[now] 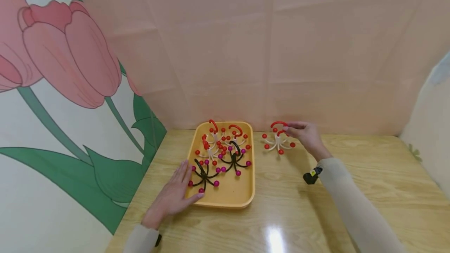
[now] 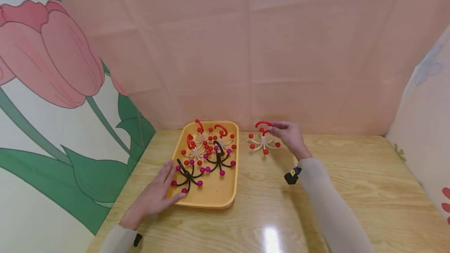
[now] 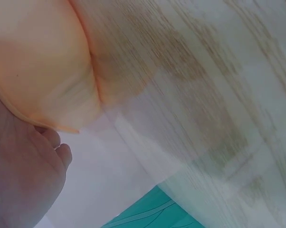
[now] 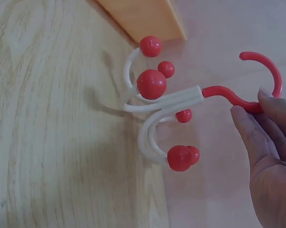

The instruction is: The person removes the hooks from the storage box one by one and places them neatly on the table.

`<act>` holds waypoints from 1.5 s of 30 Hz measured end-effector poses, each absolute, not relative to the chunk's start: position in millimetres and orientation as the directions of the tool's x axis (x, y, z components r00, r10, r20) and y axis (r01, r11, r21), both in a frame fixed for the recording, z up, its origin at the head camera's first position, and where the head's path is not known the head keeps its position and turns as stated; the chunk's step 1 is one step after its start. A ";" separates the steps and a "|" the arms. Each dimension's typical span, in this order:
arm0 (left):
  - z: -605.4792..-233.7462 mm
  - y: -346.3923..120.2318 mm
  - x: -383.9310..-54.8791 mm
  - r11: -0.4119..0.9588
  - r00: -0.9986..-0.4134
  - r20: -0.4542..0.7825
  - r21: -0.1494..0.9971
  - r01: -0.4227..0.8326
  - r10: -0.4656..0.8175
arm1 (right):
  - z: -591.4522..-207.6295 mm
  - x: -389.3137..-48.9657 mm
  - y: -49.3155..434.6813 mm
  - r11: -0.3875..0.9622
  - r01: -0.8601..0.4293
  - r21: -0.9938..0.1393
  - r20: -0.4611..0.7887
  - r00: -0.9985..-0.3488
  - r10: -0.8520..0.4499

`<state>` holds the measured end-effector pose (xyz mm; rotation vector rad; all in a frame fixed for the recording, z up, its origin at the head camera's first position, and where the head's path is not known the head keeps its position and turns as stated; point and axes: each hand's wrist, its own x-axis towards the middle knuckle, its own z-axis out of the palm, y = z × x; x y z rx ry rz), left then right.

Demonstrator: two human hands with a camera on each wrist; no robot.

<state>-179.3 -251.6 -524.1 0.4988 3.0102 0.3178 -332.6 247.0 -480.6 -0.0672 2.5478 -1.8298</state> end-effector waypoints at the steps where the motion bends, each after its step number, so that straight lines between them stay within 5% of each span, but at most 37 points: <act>1: -523.9 -251.4 -179.3 0.925 -0.945 -0.037 0.219 0.310 0.326 | -481.9 -333.4 246.7 0.311 -0.032 -0.950 0.022 -0.999 -0.036; 30: -526.9 -249.8 -181.2 0.932 -0.946 -0.004 0.170 0.320 0.325 | -497.5 -336.8 245.1 0.172 -0.002 -0.985 -0.006 -0.999 -0.048; 45: -527.8 -252.7 -180.2 0.934 -0.948 -0.012 0.177 0.311 0.318 | -470.8 -317.4 236.9 0.436 -0.096 -0.895 0.102 -0.995 -0.009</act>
